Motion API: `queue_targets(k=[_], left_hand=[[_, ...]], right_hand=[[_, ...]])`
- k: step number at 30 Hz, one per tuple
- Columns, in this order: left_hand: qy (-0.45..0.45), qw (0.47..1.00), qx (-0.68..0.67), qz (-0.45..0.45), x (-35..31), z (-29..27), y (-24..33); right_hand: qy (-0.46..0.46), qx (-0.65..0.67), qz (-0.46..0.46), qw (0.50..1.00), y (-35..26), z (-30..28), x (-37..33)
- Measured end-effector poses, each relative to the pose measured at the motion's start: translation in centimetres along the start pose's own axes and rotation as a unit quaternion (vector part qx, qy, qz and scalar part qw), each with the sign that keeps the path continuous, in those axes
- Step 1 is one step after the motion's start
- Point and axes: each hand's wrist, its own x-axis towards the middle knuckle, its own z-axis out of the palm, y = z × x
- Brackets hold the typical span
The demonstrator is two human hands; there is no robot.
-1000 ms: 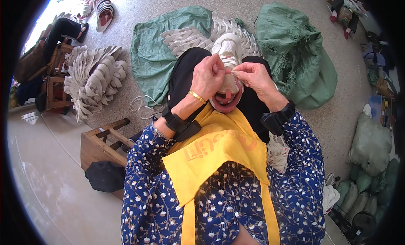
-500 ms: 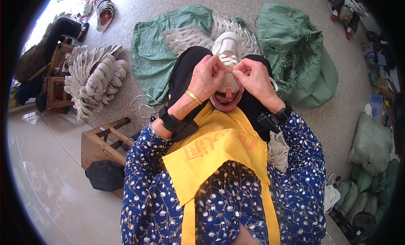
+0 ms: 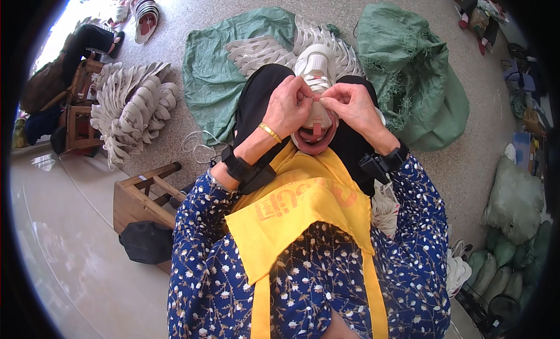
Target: The person sits on the floor and laces a white sneaker resting on their lap. They thread a white shoelace through the eyelets, pull the ends to tighten the fit, and tie a knot at the top.
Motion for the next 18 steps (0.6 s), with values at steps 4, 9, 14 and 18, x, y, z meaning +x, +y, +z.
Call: queue_targets(k=[4,9,14,18], left_hand=[[0.008,1.000,-0.001,-0.007,0.0,0.3,-0.2],[0.007,1.000,0.003,-0.015,-0.1,0.3,-0.3],[0.011,1.000,0.000,-0.025,-0.1,0.4,0.0],[0.003,0.999,-0.002,-0.047,0.0,0.2,0.4]], right_hand=[[0.006,0.009,0.002,1.000,0.7,0.3,0.6],[-0.019,0.040,0.025,0.999,-0.6,0.0,0.3],[-0.041,0.048,0.047,0.997,-1.4,-0.7,0.2],[-0.068,0.060,0.079,0.993,-1.3,-1.3,0.3]])
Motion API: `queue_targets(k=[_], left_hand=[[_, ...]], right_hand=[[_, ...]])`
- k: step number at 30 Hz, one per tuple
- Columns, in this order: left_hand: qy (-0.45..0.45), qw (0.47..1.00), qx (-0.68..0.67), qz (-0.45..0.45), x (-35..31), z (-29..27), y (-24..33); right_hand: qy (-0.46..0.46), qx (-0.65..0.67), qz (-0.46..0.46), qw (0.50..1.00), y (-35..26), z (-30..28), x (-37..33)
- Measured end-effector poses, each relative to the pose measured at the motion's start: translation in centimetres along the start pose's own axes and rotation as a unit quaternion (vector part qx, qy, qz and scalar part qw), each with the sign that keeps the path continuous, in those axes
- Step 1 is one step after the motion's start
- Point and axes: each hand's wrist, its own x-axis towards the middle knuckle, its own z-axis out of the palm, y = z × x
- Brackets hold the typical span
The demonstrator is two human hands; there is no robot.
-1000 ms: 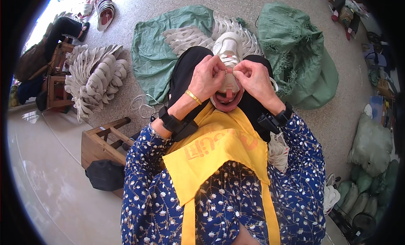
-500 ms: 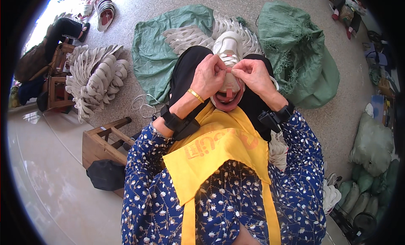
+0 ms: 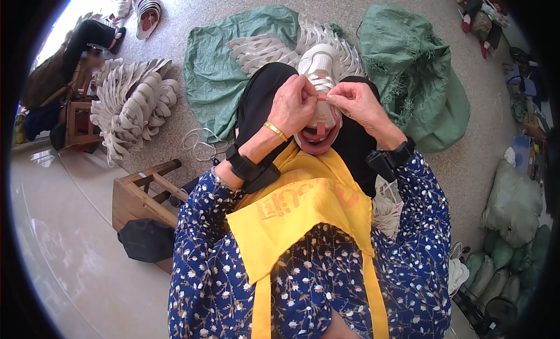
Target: The person sits on the floor and laces a white sneaker resting on their lap. They thread a white shoelace through the eyelets, pull the ends to tighten the fit, and tie a knot at the top.
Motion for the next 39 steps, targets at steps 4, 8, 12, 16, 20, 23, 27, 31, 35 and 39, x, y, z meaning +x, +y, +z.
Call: queue_targets(k=[4,8,12,16,20,23,27,31,35,39], left_hand=[[0.018,1.000,0.001,-0.016,0.0,0.5,0.0],[0.025,0.999,0.006,-0.022,0.1,0.5,0.1],[0.046,0.998,0.034,0.026,0.3,0.6,-0.3],[0.041,0.999,0.019,0.008,0.2,0.4,0.1],[0.048,0.999,0.005,0.025,-0.1,0.2,0.3],[0.041,0.998,-0.011,0.036,-0.1,0.0,0.3],[0.035,0.998,-0.028,0.041,-0.2,0.0,0.1],[0.033,0.999,-0.012,0.041,-0.3,-0.1,0.2],[0.042,0.998,0.000,0.040,-0.2,0.1,0.3],[0.063,0.997,-0.016,0.039,-0.4,0.0,0.4]], right_hand=[[-0.006,0.005,0.008,1.000,-0.1,-0.1,0.0],[-0.008,0.016,-0.015,1.000,0.2,-0.1,-0.1],[0.003,-0.012,-0.043,0.999,0.2,0.1,-0.1],[0.017,-0.001,-0.057,0.998,0.6,0.6,0.0],[0.052,-0.040,-0.081,0.995,1.3,1.2,0.4],[0.082,-0.080,-0.086,0.990,1.6,1.5,0.5],[0.098,-0.122,-0.091,0.983,0.8,1.7,0.2],[0.090,-0.173,-0.095,0.976,-0.4,1.4,-0.5],[0.085,-0.171,-0.091,0.977,0.2,1.1,-0.4],[0.094,-0.165,-0.090,0.978,-0.2,1.5,-0.4]])
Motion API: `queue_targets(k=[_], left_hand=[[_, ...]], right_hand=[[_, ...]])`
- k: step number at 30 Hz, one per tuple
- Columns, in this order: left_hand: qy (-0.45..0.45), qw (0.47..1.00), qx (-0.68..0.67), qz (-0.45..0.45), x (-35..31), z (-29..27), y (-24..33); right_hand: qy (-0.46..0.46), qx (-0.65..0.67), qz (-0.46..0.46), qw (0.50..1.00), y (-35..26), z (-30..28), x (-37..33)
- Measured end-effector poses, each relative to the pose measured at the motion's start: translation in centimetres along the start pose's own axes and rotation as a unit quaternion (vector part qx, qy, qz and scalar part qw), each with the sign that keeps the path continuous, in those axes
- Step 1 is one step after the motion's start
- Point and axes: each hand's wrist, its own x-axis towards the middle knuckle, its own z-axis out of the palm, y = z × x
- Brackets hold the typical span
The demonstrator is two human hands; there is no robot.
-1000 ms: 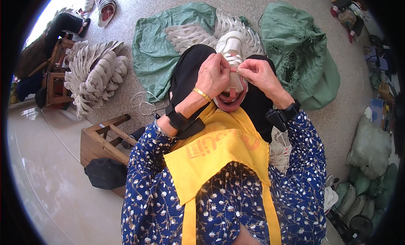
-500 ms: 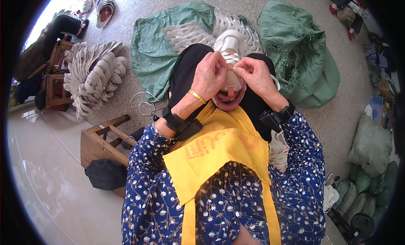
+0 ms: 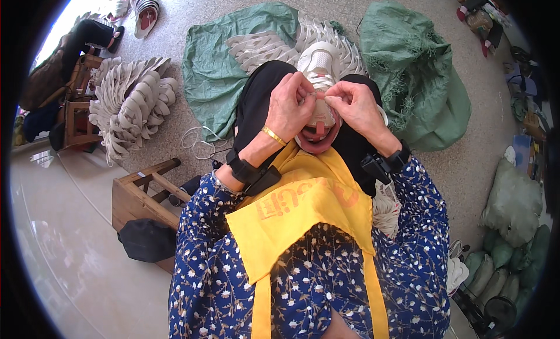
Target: The person sits on the floor and laces a white sneaker resting on their lap. They thread a white shoelace through the eyelets, pull the ends to tighten the fit, and tie a knot at the top.
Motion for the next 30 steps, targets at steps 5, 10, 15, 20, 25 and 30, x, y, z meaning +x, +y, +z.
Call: queue_targets(k=[5,10,15,20,25,30], left_hand=[[0.030,0.999,0.001,0.012,-0.5,-0.8,1.2],[0.028,0.999,0.016,0.005,-0.4,-1.0,1.6],[0.018,0.998,0.063,0.023,-0.1,-0.7,1.9],[0.004,0.999,0.046,-0.021,0.0,-0.7,2.0],[-0.001,0.999,0.031,-0.024,0.0,-0.7,1.9],[-0.008,0.999,0.018,-0.039,-0.1,-0.7,1.9]], right_hand=[[-0.004,0.101,0.014,0.995,1.7,0.6,0.4],[-0.023,0.120,0.018,0.992,1.2,0.3,0.3],[-0.042,0.143,0.032,0.988,1.5,-0.1,0.4],[-0.079,0.173,0.081,0.978,0.8,-1.0,0.2],[-0.109,0.174,0.116,0.972,0.4,-1.6,0.1],[-0.106,0.210,0.144,0.961,0.6,-1.7,0.1]])
